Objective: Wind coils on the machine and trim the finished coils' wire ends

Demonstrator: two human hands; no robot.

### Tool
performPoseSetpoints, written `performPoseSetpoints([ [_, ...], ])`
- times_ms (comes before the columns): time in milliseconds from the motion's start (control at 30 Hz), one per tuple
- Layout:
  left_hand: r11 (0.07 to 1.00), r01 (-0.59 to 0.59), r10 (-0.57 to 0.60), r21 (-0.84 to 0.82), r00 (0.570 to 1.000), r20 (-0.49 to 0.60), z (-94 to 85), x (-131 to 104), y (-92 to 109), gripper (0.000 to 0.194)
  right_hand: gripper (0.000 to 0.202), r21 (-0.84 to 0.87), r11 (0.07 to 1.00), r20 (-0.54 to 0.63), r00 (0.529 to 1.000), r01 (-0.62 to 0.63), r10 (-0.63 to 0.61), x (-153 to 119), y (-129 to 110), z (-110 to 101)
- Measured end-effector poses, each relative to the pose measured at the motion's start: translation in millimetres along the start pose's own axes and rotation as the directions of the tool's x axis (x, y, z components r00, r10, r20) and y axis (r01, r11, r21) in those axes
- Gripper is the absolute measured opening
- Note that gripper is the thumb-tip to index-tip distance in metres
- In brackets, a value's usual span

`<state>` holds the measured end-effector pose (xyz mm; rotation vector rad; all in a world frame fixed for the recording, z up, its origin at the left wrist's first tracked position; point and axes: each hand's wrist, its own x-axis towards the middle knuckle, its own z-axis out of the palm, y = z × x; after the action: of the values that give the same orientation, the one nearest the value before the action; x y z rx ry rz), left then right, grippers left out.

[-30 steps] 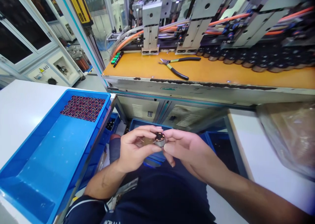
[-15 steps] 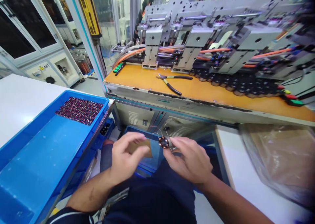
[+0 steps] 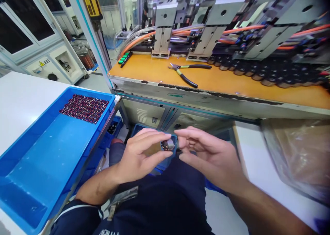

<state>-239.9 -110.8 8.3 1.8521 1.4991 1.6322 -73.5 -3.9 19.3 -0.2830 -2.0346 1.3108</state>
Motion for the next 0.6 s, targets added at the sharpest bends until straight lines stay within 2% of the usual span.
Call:
performPoseSetpoints([
  [100, 0.999, 0.015, -0.015, -0.03, 1.0, 0.025, 1.0, -2, 0, 0.04, 0.007, -0.024, 0.996, -0.028, 0.995, 0.091, -0.091, 6, -3, -1],
  [167, 0.981, 0.135, -0.134, -0.141, 0.991, 0.015, 3.0, -4, -1, 0.038, 0.011, -0.079, 0.991, -0.104, 0.988, 0.104, -0.112, 5, -3, 1],
  [233, 0.902, 0.293, -0.306, -0.318, 0.952, 0.01, 5.3, -6, -1, 0.033, 0.013, -0.093, 0.995, -0.185, 0.982, 0.027, -0.044, -1, -4, 6],
  [300, 0.777, 0.396, -0.433, -0.489, 0.9, 0.04, 7.5, -7, -1, 0.03, 0.014, -0.064, 0.997, -0.223, 0.974, -0.039, 0.023, -7, -5, 10],
  [367, 0.686, 0.429, -0.478, -0.588, 0.875, 0.08, 9.7, -7, -1, 0.03, 0.015, -0.029, 0.997, -0.243, 0.968, -0.071, 0.061, -12, -5, 13],
  [400, 0.67, 0.425, -0.477, -0.609, 0.875, 0.086, 10.9, -6, 0, 0.03, 0.016, -0.011, 0.996, -0.255, 0.964, -0.083, 0.078, -13, -5, 15],
  [500, 0.721, 0.374, -0.427, -0.583, 0.903, 0.05, 13.6, -5, 0, 0.028, 0.016, 0.097, 0.987, -0.278, 0.949, -0.127, 0.149, -17, 0, 18],
  [600, 0.856, 0.282, -0.326, -0.433, 0.945, -0.029, 12.3, -4, -1, 0.026, 0.024, 0.234, 0.946, -0.243, 0.929, -0.223, 0.279, -24, 10, 14],
])
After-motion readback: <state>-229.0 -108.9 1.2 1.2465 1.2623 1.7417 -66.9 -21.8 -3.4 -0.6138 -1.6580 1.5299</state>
